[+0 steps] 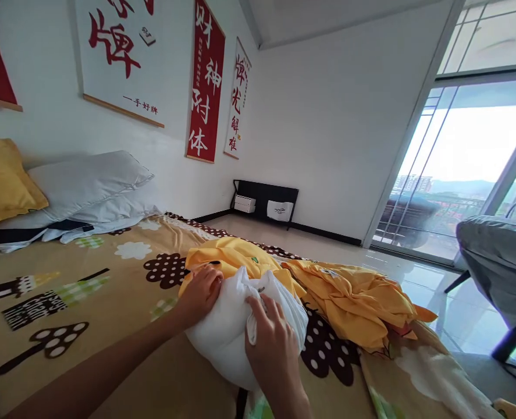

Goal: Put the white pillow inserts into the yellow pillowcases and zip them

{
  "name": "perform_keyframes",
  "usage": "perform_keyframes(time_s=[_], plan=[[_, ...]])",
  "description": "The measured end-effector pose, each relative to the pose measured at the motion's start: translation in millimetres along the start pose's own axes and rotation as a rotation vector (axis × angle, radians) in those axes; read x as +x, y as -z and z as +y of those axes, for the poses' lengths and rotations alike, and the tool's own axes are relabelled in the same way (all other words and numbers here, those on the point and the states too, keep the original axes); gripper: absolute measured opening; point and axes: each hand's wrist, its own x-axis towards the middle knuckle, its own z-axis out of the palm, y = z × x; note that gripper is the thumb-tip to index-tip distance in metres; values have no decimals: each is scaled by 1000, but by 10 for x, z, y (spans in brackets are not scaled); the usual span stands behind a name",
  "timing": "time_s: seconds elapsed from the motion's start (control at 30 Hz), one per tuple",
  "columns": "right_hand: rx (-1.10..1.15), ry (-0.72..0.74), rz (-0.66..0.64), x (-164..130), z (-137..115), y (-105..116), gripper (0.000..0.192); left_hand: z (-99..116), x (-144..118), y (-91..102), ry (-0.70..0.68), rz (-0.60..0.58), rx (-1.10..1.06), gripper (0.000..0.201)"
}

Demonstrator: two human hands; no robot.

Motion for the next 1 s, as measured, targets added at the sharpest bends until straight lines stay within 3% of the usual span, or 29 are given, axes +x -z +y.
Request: perform_keyframes(time_s=[0.1,0.2,0.43,0.6,0.73,0.83,1.0], plan=[[-10,-4,15,6,4,-7,42,-172,87,43,-5,-193,60,19],[-42,31,32,-34,-63,-30,49,-276,121,95,-30,-291,98,28],[35,63,-33,-82,-177,-64,59,-243,96,112,-100,-284,451,16],[58,17,-95,-37,-104,-74,60,-274,106,146,-29,-150,549,16],[29,-61,-128,-4,-28,-72,62,-282,161,189,134,-10,323,14],[4,-60,-193,3,-44,-81,64,-198,216,157,182,21,64,5],[-100,17,-300,-59,-263,-173,76,-5,267,85,245,30,-194,15]])
